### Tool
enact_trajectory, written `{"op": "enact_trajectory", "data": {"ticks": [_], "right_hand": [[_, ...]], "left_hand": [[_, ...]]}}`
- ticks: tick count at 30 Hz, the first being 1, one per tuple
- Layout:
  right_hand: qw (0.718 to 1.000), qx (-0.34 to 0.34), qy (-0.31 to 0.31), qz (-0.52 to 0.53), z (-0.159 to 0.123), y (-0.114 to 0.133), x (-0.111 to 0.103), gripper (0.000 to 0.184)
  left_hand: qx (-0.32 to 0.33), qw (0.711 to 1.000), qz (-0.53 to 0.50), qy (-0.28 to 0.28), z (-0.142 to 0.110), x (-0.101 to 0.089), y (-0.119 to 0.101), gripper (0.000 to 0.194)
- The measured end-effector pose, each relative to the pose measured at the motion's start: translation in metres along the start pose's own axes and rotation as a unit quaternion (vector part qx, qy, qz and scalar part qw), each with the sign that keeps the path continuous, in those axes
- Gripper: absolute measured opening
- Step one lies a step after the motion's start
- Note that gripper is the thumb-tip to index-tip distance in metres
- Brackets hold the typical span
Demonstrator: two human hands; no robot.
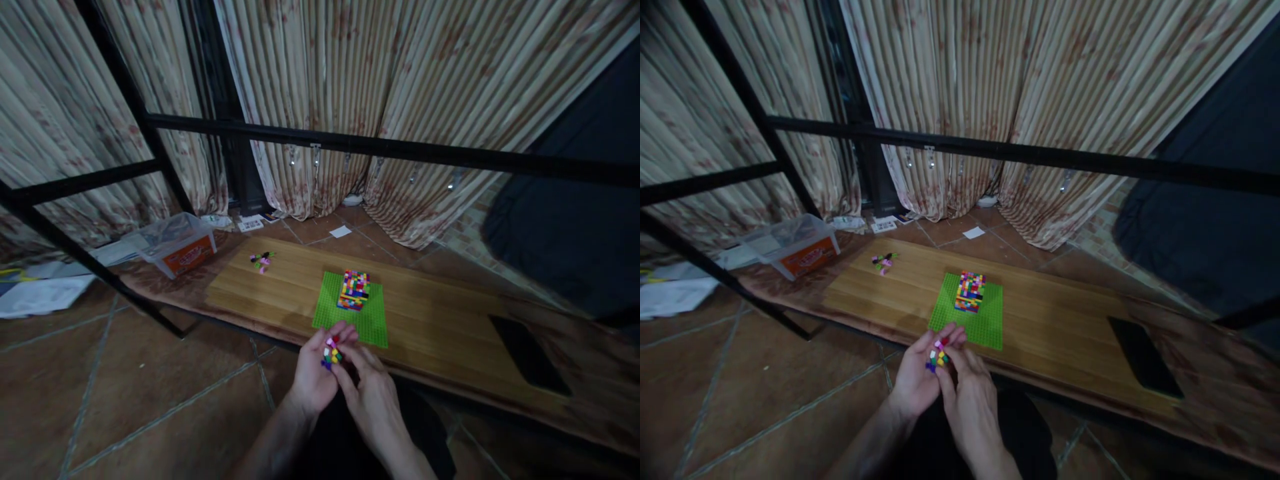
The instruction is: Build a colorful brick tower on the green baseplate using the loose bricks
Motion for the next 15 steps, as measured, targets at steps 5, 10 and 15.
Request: {"op": "enact_trajectory", "data": {"ticks": [5, 10, 15], "right_hand": [[0.999, -0.001, 0.002, -0.033, -0.012, 0.005, -0.002, 0.028], [0.998, -0.005, -0.024, -0.061, -0.012, 0.007, -0.010, 0.025], [0.996, -0.013, -0.046, -0.071, -0.015, 0.004, -0.021, 0.025]], "left_hand": [[-0.011, 1.000, 0.011, -0.014, -0.015, -0.002, 0.016, 0.026], [0.002, 1.000, -0.001, -0.029, -0.022, 0.002, 0.024, 0.022], [-0.003, 0.999, -0.021, -0.028, -0.024, 0.008, 0.035, 0.020]]}}
Point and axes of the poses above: each hand's wrist, its own z-axis towards the middle knuckle, its own x-axis out of the palm, y = z × x, the point moved 10 cm from there along z, towards the middle knuckle, and after that the axes turned 13 degrees about x, right-handed, at the moved point
